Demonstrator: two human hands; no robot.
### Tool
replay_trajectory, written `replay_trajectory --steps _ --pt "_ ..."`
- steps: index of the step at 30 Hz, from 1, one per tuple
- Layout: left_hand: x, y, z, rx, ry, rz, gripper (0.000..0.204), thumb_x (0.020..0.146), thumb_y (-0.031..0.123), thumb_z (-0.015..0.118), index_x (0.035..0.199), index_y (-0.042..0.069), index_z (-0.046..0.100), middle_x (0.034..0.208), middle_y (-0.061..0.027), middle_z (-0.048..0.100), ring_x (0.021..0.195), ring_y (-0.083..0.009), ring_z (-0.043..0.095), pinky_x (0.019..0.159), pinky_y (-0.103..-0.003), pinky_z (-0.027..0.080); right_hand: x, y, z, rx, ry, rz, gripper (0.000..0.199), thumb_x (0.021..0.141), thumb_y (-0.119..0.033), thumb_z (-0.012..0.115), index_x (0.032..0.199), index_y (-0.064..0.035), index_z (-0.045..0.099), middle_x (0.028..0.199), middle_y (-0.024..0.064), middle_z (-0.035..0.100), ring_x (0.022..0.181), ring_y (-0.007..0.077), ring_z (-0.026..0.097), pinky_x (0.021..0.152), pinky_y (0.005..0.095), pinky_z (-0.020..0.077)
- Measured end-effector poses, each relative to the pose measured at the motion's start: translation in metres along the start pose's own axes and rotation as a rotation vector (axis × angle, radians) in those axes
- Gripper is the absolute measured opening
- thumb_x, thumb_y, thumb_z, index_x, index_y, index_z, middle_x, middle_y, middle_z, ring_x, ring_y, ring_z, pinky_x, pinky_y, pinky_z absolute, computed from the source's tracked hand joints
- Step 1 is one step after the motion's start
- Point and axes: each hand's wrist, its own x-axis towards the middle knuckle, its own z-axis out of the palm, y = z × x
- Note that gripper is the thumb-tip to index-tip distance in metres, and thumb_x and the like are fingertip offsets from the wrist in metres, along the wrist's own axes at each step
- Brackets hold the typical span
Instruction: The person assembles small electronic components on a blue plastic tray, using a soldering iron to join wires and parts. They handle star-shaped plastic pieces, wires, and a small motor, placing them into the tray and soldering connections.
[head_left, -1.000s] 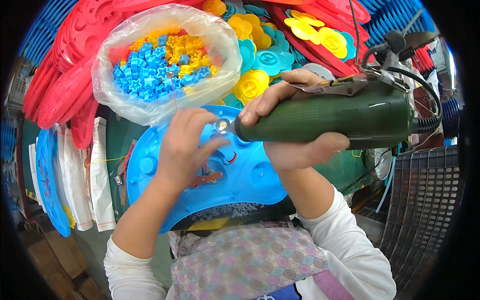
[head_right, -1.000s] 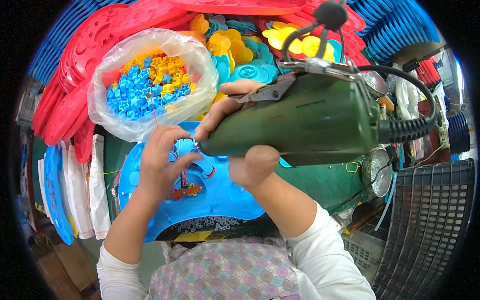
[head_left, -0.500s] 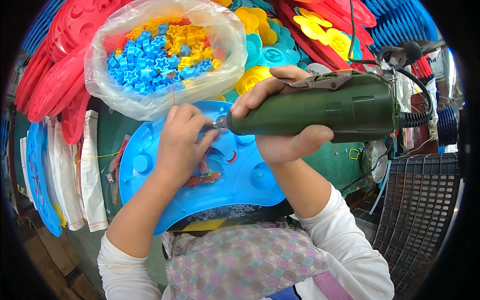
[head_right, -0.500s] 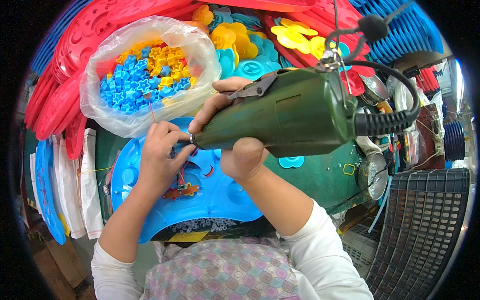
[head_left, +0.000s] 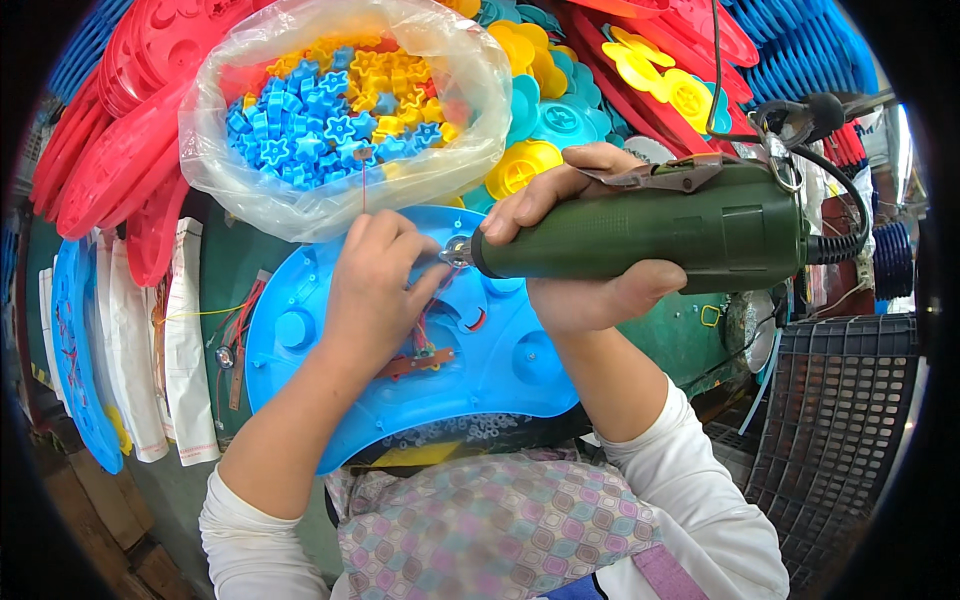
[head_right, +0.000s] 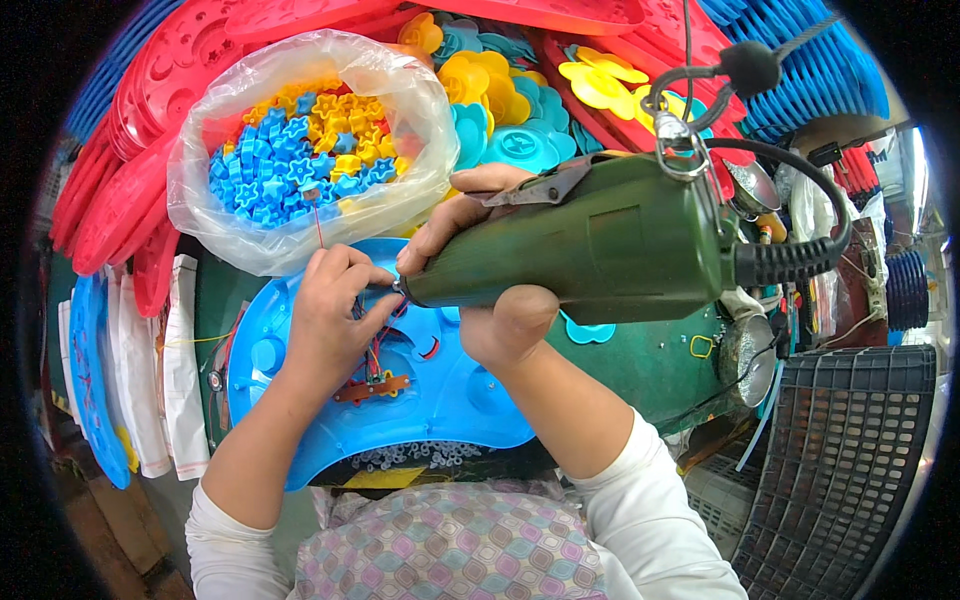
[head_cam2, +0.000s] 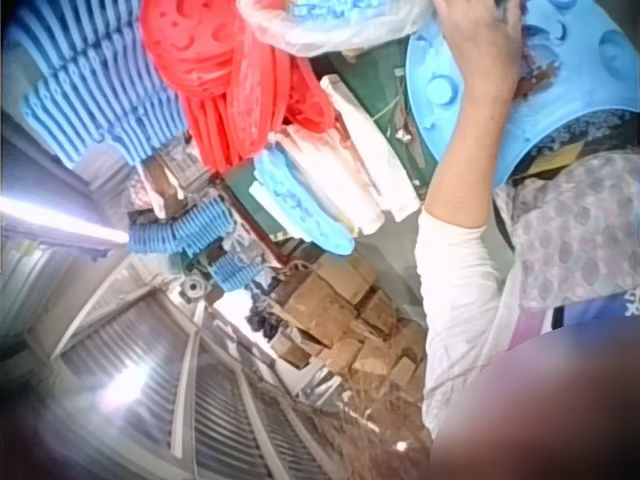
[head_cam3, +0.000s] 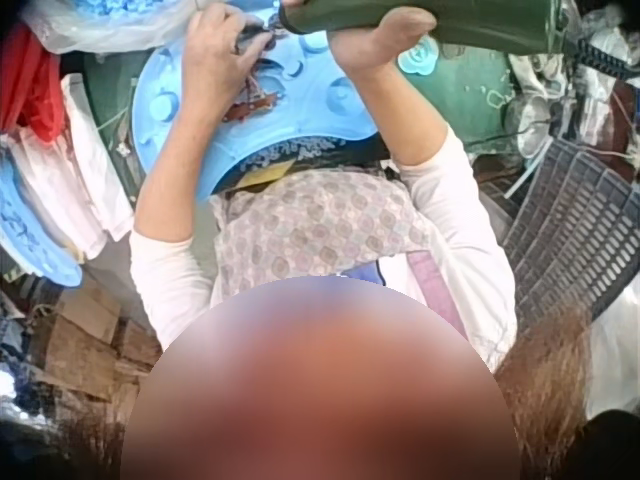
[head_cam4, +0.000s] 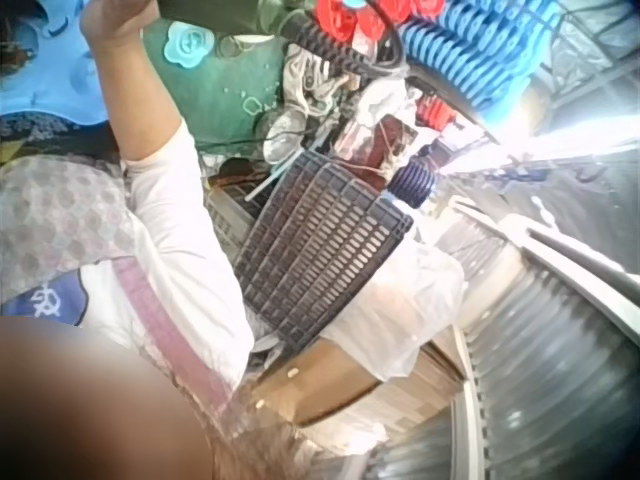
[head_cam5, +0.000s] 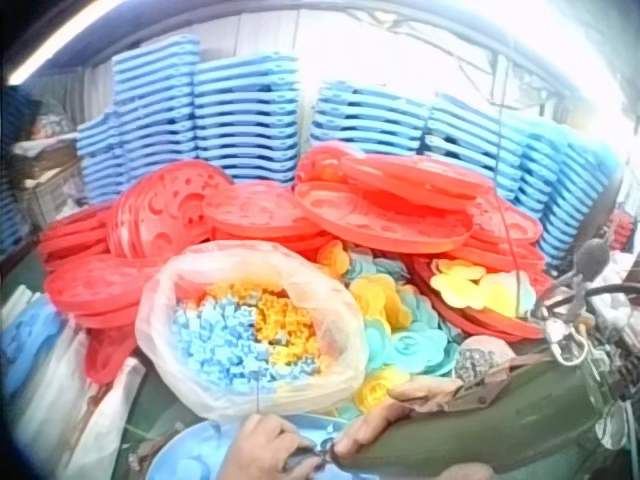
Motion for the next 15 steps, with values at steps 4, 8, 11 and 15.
replay_trajectory --steps 4,8,11,15 --pt "0.0 -0.001 0.0 -0.018 -0.003 0.0 0.025 0.069 0.004 0.086 0.088 0.004 0.07 0.092 -0.0097 0.061 0.09 -0.0302 0.059 0.078 -0.041 0.05 0.002 0.003 -0.002 0.017 -0.021 0.011 0.105 0.082 -0.094 0.043 0.13 -0.0014 0.049 0.086 0.0139 0.063 0.071 0.0258 0.068 0.069 0.0426 0.0605" --pt "-0.001 -0.003 0.0 -0.003 0.001 0.002 0.023 0.07 0.005 0.085 0.086 0.004 0.069 0.093 -0.0096 0.058 0.092 -0.0311 0.058 0.08 -0.042 0.05 0.016 0.005 -0.002 0.018 -0.184 0.065 0.098 0.082 -0.091 0.05 0.123 -0.0015 0.051 0.087 0.0155 0.065 0.069 0.026 0.068 0.066 0.0405 0.0605" --pt "-0.001 -0.003 -0.001 -0.003 -0.033 0.002 0.029 0.068 0.004 0.086 0.091 0.004 0.069 0.096 -0.0096 0.058 0.095 -0.032 0.057 0.081 -0.042 0.05 0.018 0.023 -0.001 0.21 -0.335 0.178 0.081 0.089 -0.067 0.066 0.129 0.0024 0.052 0.091 0.0125 0.064 0.08 0.0212 0.066 0.07 0.0344 0.0543" --pt "-0.002 0.003 -0.007 -0.023 -0.108 -0.019 0.039 0.066 0.003 0.087 0.1 0.004 0.068 0.101 -0.0099 0.058 0.099 -0.0332 0.056 0.084 -0.042 0.05 0.016 0.027 0.003 0.22 -0.315 0.274 0.091 0.086 -0.071 0.067 0.133 0.0048 0.05 0.095 0.0126 0.067 0.076 0.0202 0.067 0.069 0.0327 0.055"
